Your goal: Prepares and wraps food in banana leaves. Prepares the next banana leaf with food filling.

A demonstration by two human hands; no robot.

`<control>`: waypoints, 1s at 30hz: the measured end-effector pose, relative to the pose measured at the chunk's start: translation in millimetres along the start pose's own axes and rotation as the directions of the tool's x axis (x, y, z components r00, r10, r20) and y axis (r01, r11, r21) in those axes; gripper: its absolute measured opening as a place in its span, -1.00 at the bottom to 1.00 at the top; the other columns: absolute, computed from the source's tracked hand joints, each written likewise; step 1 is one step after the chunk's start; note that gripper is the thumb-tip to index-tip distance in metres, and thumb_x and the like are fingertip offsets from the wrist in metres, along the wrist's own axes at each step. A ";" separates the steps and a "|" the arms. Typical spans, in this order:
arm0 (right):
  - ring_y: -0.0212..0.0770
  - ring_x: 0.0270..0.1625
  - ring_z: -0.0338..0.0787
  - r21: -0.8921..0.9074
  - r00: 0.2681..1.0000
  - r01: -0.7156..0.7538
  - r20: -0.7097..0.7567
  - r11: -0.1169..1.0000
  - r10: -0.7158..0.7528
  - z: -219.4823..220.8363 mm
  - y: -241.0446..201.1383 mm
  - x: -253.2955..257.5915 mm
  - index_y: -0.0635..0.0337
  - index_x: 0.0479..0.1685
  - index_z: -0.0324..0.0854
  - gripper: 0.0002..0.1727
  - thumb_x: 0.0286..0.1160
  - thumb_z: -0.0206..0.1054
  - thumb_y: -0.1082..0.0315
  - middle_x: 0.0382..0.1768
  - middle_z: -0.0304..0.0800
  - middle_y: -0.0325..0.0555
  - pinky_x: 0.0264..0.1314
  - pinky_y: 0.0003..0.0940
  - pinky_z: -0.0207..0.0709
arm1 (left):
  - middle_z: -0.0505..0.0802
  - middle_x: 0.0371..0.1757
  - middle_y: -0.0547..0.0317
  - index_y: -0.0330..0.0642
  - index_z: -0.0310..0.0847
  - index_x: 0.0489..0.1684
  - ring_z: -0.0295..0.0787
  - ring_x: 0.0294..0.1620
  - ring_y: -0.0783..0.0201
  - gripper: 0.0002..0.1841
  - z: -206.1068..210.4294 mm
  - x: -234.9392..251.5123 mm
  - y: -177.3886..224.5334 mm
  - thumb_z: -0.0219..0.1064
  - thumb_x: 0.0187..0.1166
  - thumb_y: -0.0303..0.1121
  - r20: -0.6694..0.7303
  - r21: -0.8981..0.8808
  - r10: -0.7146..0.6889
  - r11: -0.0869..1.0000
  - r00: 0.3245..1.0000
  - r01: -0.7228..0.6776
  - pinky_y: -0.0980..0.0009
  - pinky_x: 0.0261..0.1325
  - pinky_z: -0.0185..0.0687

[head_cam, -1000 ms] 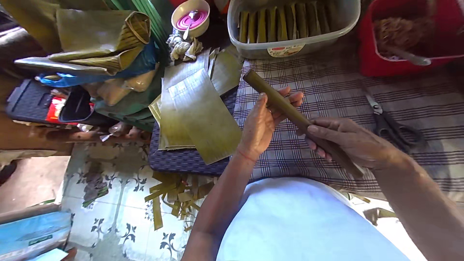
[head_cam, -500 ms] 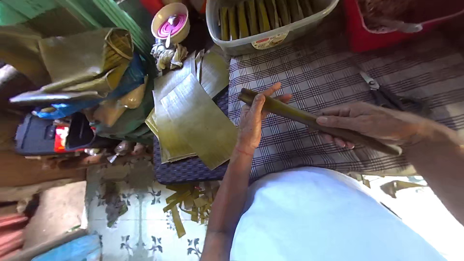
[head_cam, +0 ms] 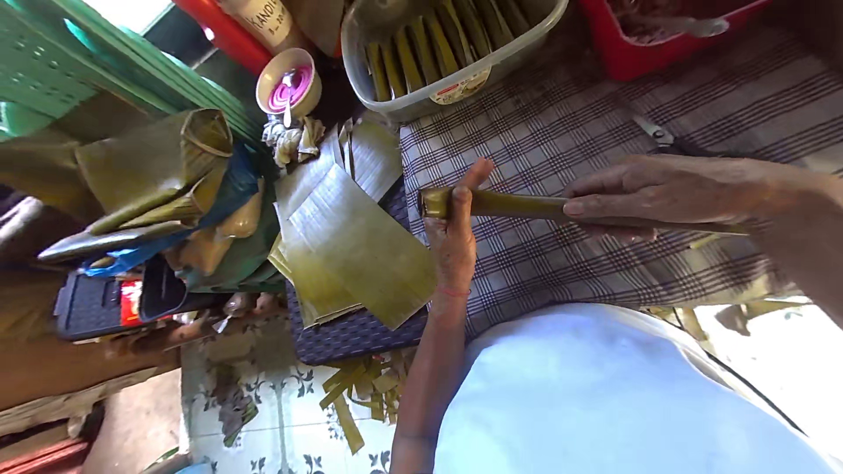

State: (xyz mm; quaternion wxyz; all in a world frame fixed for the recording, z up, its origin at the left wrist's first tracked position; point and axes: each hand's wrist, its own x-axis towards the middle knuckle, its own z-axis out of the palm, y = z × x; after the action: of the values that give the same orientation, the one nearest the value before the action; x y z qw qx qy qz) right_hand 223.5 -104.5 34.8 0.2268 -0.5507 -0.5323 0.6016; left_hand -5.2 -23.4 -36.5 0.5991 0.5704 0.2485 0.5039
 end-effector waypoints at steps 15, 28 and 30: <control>-0.49 -0.71 0.52 -0.078 0.997 0.071 -0.038 0.994 -0.074 -1.6 -0.3 3.9 0.08 -0.20 0.72 -0.67 0.81 0.12 0.14 -0.62 0.65 -0.31 -0.72 -0.68 0.29 | 0.78 0.42 -0.14 -0.37 0.61 0.38 0.66 0.54 -0.05 -0.57 -0.1 9.2 -3.9 0.02 0.88 -0.20 0.019 0.110 0.112 0.988 0.994 -0.113 0.10 0.68 0.46; -0.47 -0.70 0.56 -0.105 0.992 0.123 -0.022 0.987 -0.126 -4.8 2.1 5.1 0.04 -0.20 0.75 -0.64 0.77 0.14 0.04 -0.61 0.68 -0.31 -0.73 -0.67 0.35 | 0.74 0.45 -0.21 -0.51 0.56 0.36 0.65 0.54 0.00 -0.46 7.6 12.1 -1.4 -0.07 0.91 -0.13 0.086 0.181 0.220 0.956 0.972 -0.233 0.14 0.62 0.52; -0.48 -0.72 0.52 -0.110 0.989 0.138 -0.041 0.984 -0.143 -2.2 0.6 4.4 0.03 -0.20 0.75 -0.63 0.77 0.15 0.02 -0.62 0.66 -0.32 -0.75 -0.67 0.29 | 0.67 0.55 -0.13 -0.42 0.47 0.55 0.60 0.60 0.04 -0.40 7.9 10.6 -1.3 -0.06 0.88 -0.03 0.089 0.040 0.126 0.991 0.988 -0.130 0.18 0.65 0.48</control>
State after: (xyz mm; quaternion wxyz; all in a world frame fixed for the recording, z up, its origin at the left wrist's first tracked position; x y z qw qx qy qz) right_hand 224.3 -100.1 32.8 0.2519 -0.5375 -0.5956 0.5412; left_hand 6.0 -17.2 -33.0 0.5625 0.6201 0.1968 0.5102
